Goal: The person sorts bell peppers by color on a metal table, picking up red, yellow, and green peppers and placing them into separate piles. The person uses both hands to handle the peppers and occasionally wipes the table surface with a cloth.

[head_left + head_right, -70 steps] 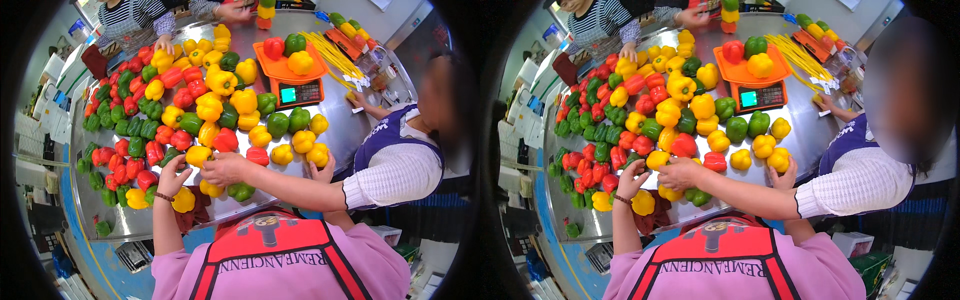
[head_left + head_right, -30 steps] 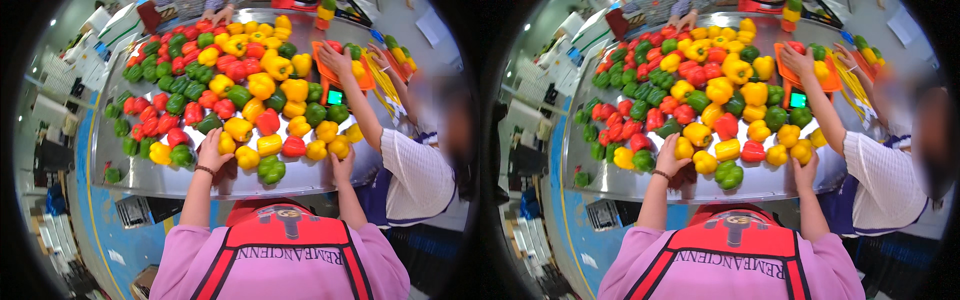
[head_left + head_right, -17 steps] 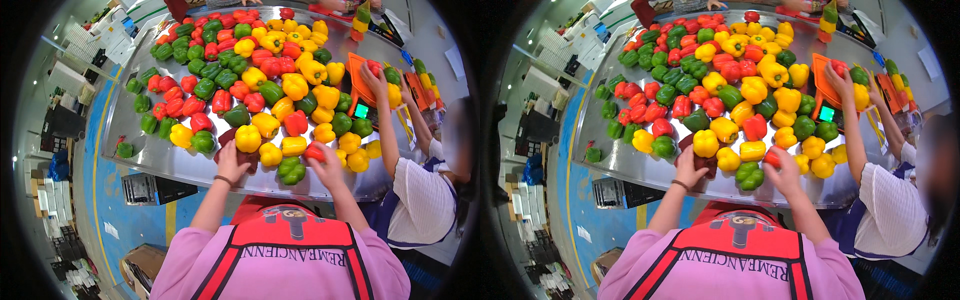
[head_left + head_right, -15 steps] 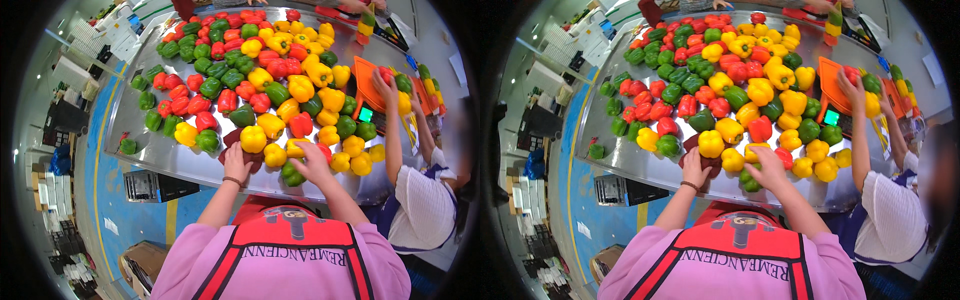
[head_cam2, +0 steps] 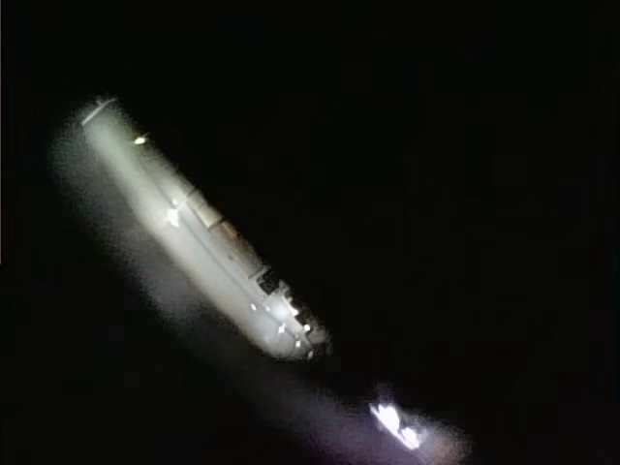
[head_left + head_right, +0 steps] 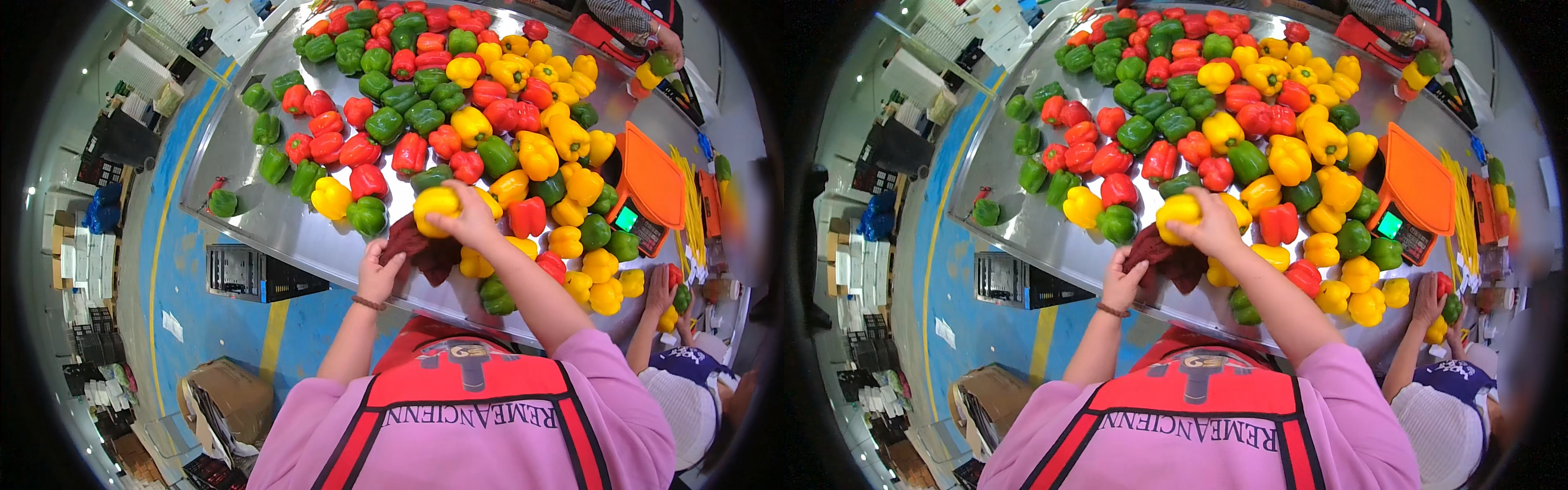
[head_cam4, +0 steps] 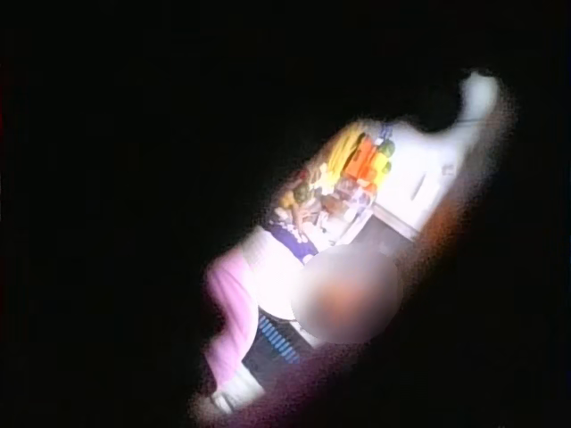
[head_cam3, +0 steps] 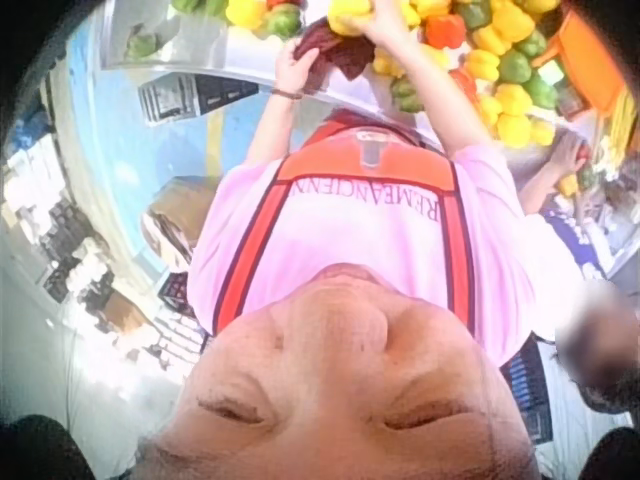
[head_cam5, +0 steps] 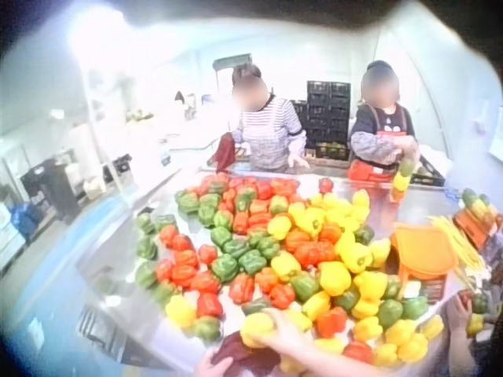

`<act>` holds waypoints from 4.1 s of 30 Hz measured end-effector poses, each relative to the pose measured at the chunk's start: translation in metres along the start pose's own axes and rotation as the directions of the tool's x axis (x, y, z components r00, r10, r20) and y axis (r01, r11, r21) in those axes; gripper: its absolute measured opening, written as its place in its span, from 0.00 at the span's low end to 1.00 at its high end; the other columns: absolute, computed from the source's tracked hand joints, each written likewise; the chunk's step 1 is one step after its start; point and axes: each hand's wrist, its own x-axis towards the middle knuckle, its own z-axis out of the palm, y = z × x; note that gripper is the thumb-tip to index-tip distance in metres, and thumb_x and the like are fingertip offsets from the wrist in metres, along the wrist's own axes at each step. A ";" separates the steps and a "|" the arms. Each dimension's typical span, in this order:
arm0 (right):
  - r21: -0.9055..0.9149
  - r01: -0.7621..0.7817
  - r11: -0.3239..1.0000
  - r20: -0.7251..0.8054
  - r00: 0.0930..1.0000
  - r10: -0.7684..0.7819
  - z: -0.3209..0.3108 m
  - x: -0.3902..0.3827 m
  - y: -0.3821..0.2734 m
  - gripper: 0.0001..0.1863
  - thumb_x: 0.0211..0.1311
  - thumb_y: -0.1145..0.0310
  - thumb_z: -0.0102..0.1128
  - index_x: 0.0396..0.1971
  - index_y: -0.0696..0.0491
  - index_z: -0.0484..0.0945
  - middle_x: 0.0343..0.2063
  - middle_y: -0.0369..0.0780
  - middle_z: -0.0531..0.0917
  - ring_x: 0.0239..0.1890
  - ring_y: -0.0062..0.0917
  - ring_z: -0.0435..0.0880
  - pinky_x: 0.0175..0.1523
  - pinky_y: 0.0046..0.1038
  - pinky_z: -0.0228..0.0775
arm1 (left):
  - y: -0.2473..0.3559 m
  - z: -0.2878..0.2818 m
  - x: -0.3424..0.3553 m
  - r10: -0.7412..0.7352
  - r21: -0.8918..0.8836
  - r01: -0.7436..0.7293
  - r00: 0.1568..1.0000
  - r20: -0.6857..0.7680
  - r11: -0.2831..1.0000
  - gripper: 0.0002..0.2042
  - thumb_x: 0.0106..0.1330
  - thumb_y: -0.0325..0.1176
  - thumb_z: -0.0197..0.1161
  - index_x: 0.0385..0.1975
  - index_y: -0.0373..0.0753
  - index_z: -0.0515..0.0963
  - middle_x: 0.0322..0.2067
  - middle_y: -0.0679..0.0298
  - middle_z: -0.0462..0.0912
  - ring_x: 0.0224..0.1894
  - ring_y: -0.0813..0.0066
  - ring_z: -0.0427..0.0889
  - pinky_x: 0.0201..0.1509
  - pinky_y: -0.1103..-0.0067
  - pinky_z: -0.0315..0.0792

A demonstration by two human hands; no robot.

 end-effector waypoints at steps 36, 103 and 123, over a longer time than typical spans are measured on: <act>-0.578 -0.436 0.689 -0.520 0.848 0.101 -0.437 0.021 0.324 0.39 0.51 0.68 0.70 0.64 0.51 0.64 0.58 0.49 0.73 0.62 0.42 0.70 0.66 0.37 0.61 | 0.016 -0.149 0.099 0.364 0.746 0.137 0.806 -0.466 0.652 0.42 0.54 0.43 0.73 0.66 0.35 0.58 0.65 0.44 0.59 0.68 0.53 0.59 0.69 0.66 0.56; -0.590 -0.615 0.524 -0.790 0.574 -0.216 -0.358 0.034 0.199 0.42 0.47 0.53 0.73 0.61 0.54 0.66 0.57 0.50 0.72 0.60 0.41 0.69 0.62 0.42 0.64 | -0.009 0.038 0.057 0.213 0.837 -0.530 0.841 0.497 0.138 0.32 0.52 0.29 0.64 0.62 0.53 0.68 0.68 0.59 0.58 0.70 0.50 0.54 0.68 0.51 0.55; -0.547 -0.427 0.720 -0.245 0.904 0.351 -0.224 0.109 0.135 0.44 0.43 0.46 0.70 0.61 0.49 0.67 0.54 0.48 0.76 0.55 0.40 0.77 0.57 0.38 0.71 | -0.009 0.039 0.075 0.325 0.756 -0.573 0.814 0.481 0.317 0.26 0.47 0.19 0.57 0.51 0.43 0.75 0.63 0.54 0.64 0.65 0.47 0.61 0.68 0.58 0.56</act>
